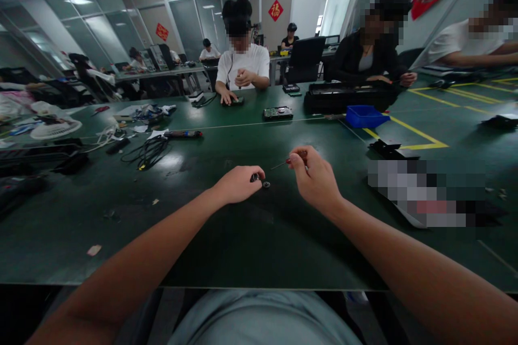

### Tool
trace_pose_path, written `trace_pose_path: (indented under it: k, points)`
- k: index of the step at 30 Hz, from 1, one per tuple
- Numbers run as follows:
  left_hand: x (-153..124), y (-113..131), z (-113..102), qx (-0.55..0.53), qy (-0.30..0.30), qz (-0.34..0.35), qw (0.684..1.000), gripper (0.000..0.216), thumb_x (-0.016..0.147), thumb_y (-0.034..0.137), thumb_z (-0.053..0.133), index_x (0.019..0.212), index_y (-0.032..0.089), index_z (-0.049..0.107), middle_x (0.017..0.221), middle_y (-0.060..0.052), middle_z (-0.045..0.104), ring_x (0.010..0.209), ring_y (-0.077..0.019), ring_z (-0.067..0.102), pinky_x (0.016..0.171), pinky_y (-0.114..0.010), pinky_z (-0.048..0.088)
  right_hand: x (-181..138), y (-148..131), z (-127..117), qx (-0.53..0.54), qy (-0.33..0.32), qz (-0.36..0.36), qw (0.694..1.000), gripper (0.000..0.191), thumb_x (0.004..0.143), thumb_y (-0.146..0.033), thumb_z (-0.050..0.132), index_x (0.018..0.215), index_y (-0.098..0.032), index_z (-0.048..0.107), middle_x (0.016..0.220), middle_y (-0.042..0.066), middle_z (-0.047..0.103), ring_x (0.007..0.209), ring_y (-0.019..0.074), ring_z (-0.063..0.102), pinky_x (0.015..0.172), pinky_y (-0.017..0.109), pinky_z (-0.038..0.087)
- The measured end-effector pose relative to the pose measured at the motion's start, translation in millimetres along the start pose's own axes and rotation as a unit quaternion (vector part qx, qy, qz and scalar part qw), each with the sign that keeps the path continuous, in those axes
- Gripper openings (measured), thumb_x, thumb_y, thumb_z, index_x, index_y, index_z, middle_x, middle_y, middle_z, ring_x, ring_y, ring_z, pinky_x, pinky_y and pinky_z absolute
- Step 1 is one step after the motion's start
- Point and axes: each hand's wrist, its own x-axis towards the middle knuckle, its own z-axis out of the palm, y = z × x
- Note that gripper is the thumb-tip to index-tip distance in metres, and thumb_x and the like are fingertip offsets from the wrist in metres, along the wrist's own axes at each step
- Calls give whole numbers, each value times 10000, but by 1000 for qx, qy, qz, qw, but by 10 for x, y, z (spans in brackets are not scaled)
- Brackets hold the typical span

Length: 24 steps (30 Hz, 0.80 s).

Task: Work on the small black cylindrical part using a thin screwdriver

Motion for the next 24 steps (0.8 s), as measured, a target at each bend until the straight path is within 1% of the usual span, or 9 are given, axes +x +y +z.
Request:
trace_pose_path:
  k: [3, 6, 8, 10, 13, 16, 19, 21, 24]
  points:
    - [58, 49, 102, 93, -19, 10, 995, 294, 921, 303, 479, 1133, 218, 663, 1103, -89, 684, 967, -254, 632, 773, -378, 469, -1, -4, -9, -1, 0, 3, 1000, 199, 998, -351, 437, 987, -201, 567, 837, 61, 692, 756, 211, 677, 680, 331, 458]
    - [106, 81, 189, 162, -37, 13, 986, 370, 932, 451, 508, 1196, 222, 628, 1094, -108, 675, 954, -280, 641, 741, -387, 482, -2, -9, -14, -2, 3, 6, 1000, 199, 998, -351, 437, 987, -201, 567, 846, 63, 695, 760, 212, 677, 682, 334, 460]
    - [122, 92, 220, 189, -45, 12, 981, 371, 924, 488, 530, 1158, 220, 634, 1057, -109, 675, 923, -283, 647, 723, -383, 484, -1, -8, -14, -1, 5, 5, 1000, 196, 1000, -348, 435, 992, -202, 566, 853, 62, 696, 762, 210, 677, 688, 335, 461]
    - [118, 98, 225, 203, -43, 12, 978, 320, 930, 458, 535, 1092, 204, 644, 1029, -110, 678, 904, -279, 650, 715, -375, 480, 1, -4, -11, -1, 6, 4, 1000, 192, 1000, -344, 435, 994, -203, 566, 853, 60, 695, 764, 209, 676, 696, 338, 461]
    - [84, 92, 181, 187, -40, 6, 982, 303, 915, 436, 559, 1067, 190, 646, 1018, -107, 687, 887, -271, 648, 702, -359, 465, 0, 2, -1, -3, 7, 1, 1000, 185, 997, -339, 443, 983, -203, 567, 838, 56, 691, 757, 208, 672, 700, 341, 457]
    - [38, 24, 86, 108, -38, -12, 993, 286, 890, 423, 568, 1038, 199, 668, 983, -86, 697, 853, -241, 637, 682, -329, 439, -4, 2, 4, -4, 2, 0, 1000, 188, 999, -340, 444, 986, -201, 570, 833, 55, 690, 752, 207, 668, 692, 339, 453]
    - [-7, -154, -46, -31, -22, -43, 998, 250, 868, 355, 550, 1013, 202, 684, 924, -68, 690, 759, -190, 609, 649, -294, 425, -7, -2, -1, -2, -11, 5, 1000, 203, 1003, -345, 438, 997, -195, 576, 830, 57, 691, 757, 208, 665, 685, 336, 452]
    - [-54, -331, -155, -147, -2, -89, 985, 254, 852, 295, 515, 1008, 187, 684, 872, -62, 669, 646, -149, 560, 589, -267, 405, -7, -3, -7, 1, -20, 9, 1000, 218, 1005, -354, 434, 1001, -192, 580, 825, 57, 689, 761, 208, 665, 679, 333, 452]
    - [-189, -638, -365, -301, 75, -175, 934, 235, 826, 277, 500, 934, 154, 670, 811, -57, 617, 543, -110, 489, 473, -224, 313, -7, -1, -10, 3, -28, 12, 1000, 236, 1006, -366, 430, 1005, -190, 586, 826, 58, 689, 766, 208, 664, 679, 332, 454]
